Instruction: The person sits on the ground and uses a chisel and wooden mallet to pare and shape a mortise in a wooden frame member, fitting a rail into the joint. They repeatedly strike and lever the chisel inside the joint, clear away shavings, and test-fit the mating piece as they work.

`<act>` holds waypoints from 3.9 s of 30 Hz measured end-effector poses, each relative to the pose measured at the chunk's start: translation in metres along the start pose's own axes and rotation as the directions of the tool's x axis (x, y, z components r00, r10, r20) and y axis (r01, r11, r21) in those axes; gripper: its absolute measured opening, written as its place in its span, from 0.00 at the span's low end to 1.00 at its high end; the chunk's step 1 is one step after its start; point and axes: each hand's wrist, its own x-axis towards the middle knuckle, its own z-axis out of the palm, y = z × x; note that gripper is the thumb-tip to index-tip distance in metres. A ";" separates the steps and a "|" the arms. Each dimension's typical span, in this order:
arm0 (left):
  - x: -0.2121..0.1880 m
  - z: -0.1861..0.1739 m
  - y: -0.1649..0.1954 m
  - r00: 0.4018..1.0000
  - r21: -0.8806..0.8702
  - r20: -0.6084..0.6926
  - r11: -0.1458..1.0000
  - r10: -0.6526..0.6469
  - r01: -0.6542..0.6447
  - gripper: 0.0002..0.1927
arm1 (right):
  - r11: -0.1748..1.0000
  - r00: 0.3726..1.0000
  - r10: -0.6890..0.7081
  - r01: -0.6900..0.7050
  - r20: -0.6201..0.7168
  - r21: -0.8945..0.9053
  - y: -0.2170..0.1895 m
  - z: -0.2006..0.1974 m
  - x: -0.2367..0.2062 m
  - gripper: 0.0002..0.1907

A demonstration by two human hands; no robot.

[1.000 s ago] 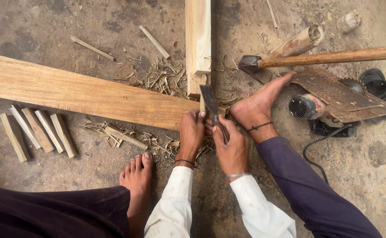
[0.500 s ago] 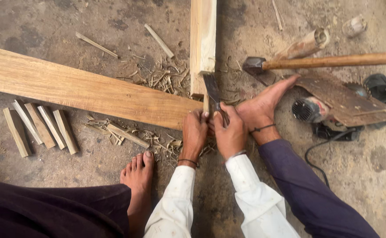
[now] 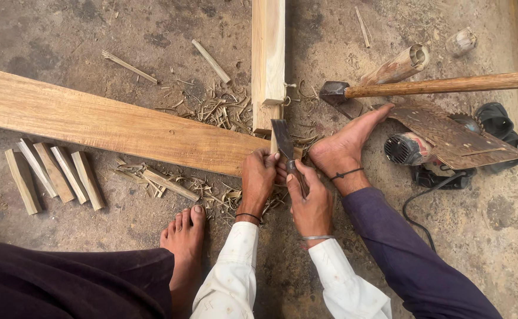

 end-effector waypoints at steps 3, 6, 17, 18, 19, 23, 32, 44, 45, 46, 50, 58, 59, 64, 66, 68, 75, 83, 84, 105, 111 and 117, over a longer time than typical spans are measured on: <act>-0.001 0.001 0.002 1.000 0.032 -0.001 0.999 -0.001 0.001 0.10 | 0.996 0.997 0.078 -0.078 -0.013 0.031 0.002 0.005 0.007 0.19; -0.003 0.001 0.004 1.000 0.034 -0.003 0.999 -0.004 0.004 0.10 | 0.992 0.996 0.091 -0.089 -0.014 0.086 0.003 0.008 0.013 0.20; -0.001 0.001 0.003 1.000 0.048 -0.010 0.998 0.027 -0.027 0.11 | 0.990 0.994 0.111 -0.109 -0.017 0.084 0.007 0.013 0.019 0.20; -0.001 0.000 0.003 0.999 0.061 -0.019 0.998 0.033 -0.032 0.10 | 0.985 0.989 0.144 -0.143 -0.012 0.096 0.009 0.014 0.019 0.20; -0.001 0.000 0.003 0.999 0.073 -0.027 0.997 0.032 -0.030 0.09 | 0.986 0.993 0.116 -0.115 -0.004 0.125 0.012 0.014 0.019 0.20; -0.001 0.000 0.002 1.000 0.090 -0.009 0.996 0.014 -0.014 0.10 | 0.990 0.999 0.040 -0.038 -0.009 0.137 0.016 0.014 0.026 0.20; -0.002 0.005 -0.005 0.966 -0.060 -0.190 0.980 0.177 -0.192 0.11 | 0.980 0.985 0.166 -0.171 0.055 0.105 0.007 0.006 0.011 0.22; -0.016 0.010 -0.017 0.896 -0.025 -0.316 0.942 0.311 -0.335 0.05 | 0.981 0.984 0.153 -0.163 0.091 0.109 0.012 -0.001 -0.004 0.23; -0.015 0.011 -0.016 0.898 -0.029 -0.316 0.943 0.306 -0.331 0.05 | 0.981 0.983 0.166 -0.173 0.081 0.092 0.013 -0.001 -0.002 0.23; -0.013 0.011 -0.015 0.901 -0.034 -0.314 0.945 0.300 -0.327 0.05 | 0.978 0.981 0.172 -0.180 0.088 0.102 0.013 0.000 -0.001 0.23; -0.009 0.010 -0.012 0.927 -0.067 -0.277 0.957 0.254 -0.282 0.04 | 0.978 0.980 0.181 -0.188 0.086 0.093 0.010 -0.002 -0.005 0.23; -0.006 0.015 -0.009 0.945 -0.067 -0.273 0.977 0.179 -0.204 0.03 | 0.993 0.998 0.055 -0.054 0.012 -0.109 -0.007 -0.004 -0.011 0.20; -0.006 0.016 -0.009 0.941 -0.039 -0.274 0.975 0.199 -0.217 0.03 | 0.990 0.999 0.038 -0.038 -0.007 -0.137 -0.010 -0.003 -0.004 0.19; -0.005 0.015 -0.010 0.947 -0.014 -0.276 0.984 0.166 -0.176 0.04 | 0.988 0.994 0.113 -0.111 0.013 -0.107 -0.018 -0.002 0.003 0.19; -0.006 0.016 -0.012 0.944 -0.005 -0.278 0.982 0.179 -0.187 0.03 | 0.990 0.996 0.085 -0.082 0.015 -0.111 -0.019 -0.005 -0.002 0.19; -0.007 0.016 -0.013 0.937 0.009 -0.292 0.980 0.193 -0.199 0.03 | 0.984 0.998 0.062 -0.060 0.006 -0.168 -0.019 -0.005 0.000 0.20; -0.007 0.017 -0.013 0.932 0.047 -0.296 0.978 0.209 -0.204 0.04 | 0.978 0.986 0.164 -0.163 -0.005 -0.128 -0.012 -0.002 0.017 0.19; -0.009 0.017 -0.010 0.928 0.062 -0.303 0.977 0.215 -0.206 0.05 | 0.951 0.973 -0.219 0.198 -0.066 -0.236 0.009 0.002 0.003 0.16; -0.009 0.016 -0.010 0.923 0.082 -0.307 0.973 0.233 -0.218 0.05 | 0.943 0.966 -0.244 0.218 -0.079 -0.249 0.010 0.004 0.002 0.16; -0.003 0.011 -0.007 0.949 0.015 -0.249 0.981 0.192 -0.194 0.03 | 0.935 0.939 -0.330 0.312 -0.093 -0.170 0.014 0.015 0.022 0.17; -0.003 0.012 -0.005 0.947 0.004 -0.268 0.983 0.177 -0.182 0.03 | 0.909 0.923 -0.377 0.355 -0.073 -0.217 0.037 0.019 0.028 0.17; -0.006 0.008 -0.004 0.961 -0.050 -0.226 0.983 0.162 -0.177 0.05 | 0.987 0.987 0.154 -0.156 0.038 0.048 0.007 0.003 0.013 0.22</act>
